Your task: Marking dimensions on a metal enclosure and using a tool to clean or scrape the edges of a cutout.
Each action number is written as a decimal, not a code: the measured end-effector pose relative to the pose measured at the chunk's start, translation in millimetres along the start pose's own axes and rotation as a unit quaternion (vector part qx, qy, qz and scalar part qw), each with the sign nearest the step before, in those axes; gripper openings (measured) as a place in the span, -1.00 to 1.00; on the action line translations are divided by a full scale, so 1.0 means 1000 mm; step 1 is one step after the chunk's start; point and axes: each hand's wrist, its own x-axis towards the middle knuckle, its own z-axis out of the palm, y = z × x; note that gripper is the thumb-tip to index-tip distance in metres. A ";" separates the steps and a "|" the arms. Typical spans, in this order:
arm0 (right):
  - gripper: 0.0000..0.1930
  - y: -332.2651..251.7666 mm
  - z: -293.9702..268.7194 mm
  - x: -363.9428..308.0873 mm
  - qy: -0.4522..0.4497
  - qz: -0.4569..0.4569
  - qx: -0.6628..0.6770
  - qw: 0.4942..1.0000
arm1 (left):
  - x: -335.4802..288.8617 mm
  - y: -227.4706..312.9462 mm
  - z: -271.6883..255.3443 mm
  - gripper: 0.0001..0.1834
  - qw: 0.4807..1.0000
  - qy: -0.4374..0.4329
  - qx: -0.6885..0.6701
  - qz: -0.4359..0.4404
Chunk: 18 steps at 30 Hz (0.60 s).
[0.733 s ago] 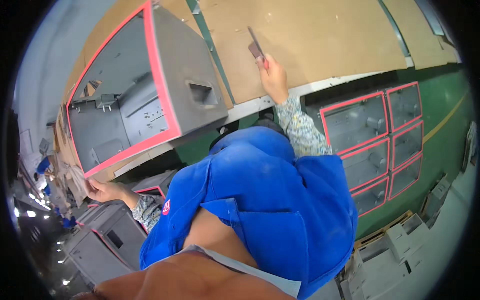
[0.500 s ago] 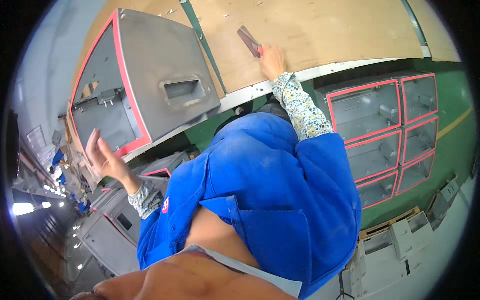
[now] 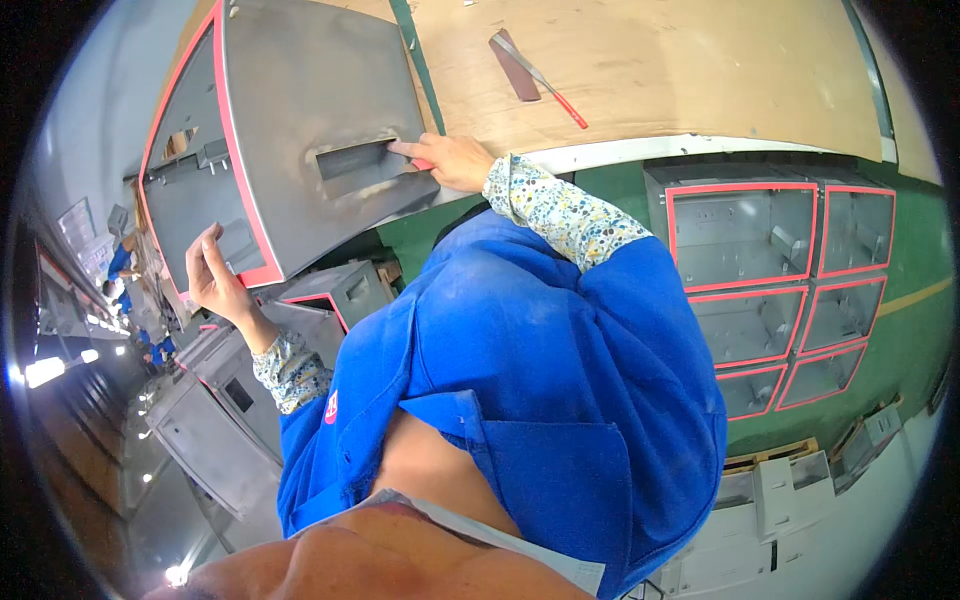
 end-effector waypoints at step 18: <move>-0.73 -0.028 -0.014 -0.007 0.072 0.085 -0.111 0.988 | 0.000 0.001 -0.004 -0.80 1.000 -0.002 0.007 -0.029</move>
